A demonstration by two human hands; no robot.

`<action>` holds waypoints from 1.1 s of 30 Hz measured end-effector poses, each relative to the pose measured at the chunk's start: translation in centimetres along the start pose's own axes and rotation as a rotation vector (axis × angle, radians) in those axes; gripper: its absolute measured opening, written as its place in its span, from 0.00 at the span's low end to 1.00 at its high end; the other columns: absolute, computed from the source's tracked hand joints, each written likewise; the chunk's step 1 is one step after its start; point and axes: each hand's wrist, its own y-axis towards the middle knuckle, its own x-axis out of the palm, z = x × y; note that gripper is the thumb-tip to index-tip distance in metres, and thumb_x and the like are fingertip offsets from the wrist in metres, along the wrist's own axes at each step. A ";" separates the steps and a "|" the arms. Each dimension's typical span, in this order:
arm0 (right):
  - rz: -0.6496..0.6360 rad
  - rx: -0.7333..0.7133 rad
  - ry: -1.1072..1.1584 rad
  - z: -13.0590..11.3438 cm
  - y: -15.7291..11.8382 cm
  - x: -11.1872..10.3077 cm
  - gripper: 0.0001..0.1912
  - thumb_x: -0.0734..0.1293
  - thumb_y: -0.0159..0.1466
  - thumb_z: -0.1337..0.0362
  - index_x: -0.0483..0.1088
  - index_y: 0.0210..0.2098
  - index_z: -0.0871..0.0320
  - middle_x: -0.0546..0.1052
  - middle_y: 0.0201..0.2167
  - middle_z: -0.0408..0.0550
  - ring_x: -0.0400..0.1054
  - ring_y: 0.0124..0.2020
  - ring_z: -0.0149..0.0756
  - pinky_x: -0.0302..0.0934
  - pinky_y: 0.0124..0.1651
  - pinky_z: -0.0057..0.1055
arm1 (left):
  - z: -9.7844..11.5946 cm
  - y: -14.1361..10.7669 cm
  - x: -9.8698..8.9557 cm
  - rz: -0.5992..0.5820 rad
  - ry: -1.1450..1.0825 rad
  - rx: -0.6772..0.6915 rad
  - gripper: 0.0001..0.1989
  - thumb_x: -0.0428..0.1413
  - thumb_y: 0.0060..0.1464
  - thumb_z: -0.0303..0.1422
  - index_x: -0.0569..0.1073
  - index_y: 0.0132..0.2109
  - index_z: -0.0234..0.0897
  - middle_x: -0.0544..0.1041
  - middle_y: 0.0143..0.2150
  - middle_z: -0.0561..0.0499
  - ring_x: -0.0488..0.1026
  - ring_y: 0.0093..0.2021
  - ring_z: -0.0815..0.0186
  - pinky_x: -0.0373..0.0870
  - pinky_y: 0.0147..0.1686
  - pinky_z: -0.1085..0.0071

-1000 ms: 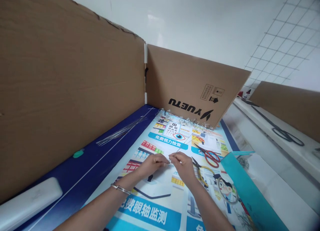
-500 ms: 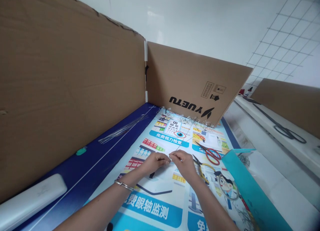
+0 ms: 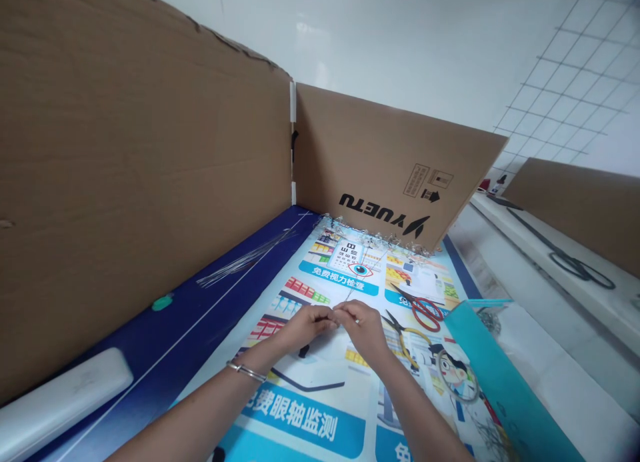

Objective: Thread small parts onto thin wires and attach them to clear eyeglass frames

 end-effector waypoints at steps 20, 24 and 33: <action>0.170 0.323 0.466 2.6 1.3 -3.5 0.08 0.68 0.52 0.61 0.73 0.27 0.61 0.75 0.29 0.46 0.67 0.23 0.29 0.62 0.26 0.26 | 1.0 0.1 -0.8 0.073 0.388 0.081 0.11 0.44 0.54 0.27 0.72 0.35 0.38 0.73 0.30 0.52 0.68 0.32 0.67 0.62 0.33 0.75; 0.196 0.339 0.499 3.0 1.4 -4.2 0.11 0.68 0.51 0.59 0.73 0.28 0.61 0.75 0.26 0.46 0.67 0.23 0.29 0.62 0.26 0.26 | 0.7 0.1 -1.2 0.118 0.486 0.088 0.12 0.45 0.54 0.29 0.74 0.37 0.39 0.75 0.33 0.50 0.70 0.34 0.65 0.63 0.36 0.73; 0.301 0.347 0.531 3.3 1.4 -4.8 0.15 0.68 0.51 0.55 0.72 0.30 0.62 0.73 0.22 0.45 0.65 0.22 0.29 0.60 0.25 0.25 | -0.4 0.1 -2.3 0.169 0.740 0.121 0.15 0.44 0.56 0.27 0.74 0.42 0.39 0.76 0.38 0.48 0.71 0.40 0.61 0.62 0.41 0.68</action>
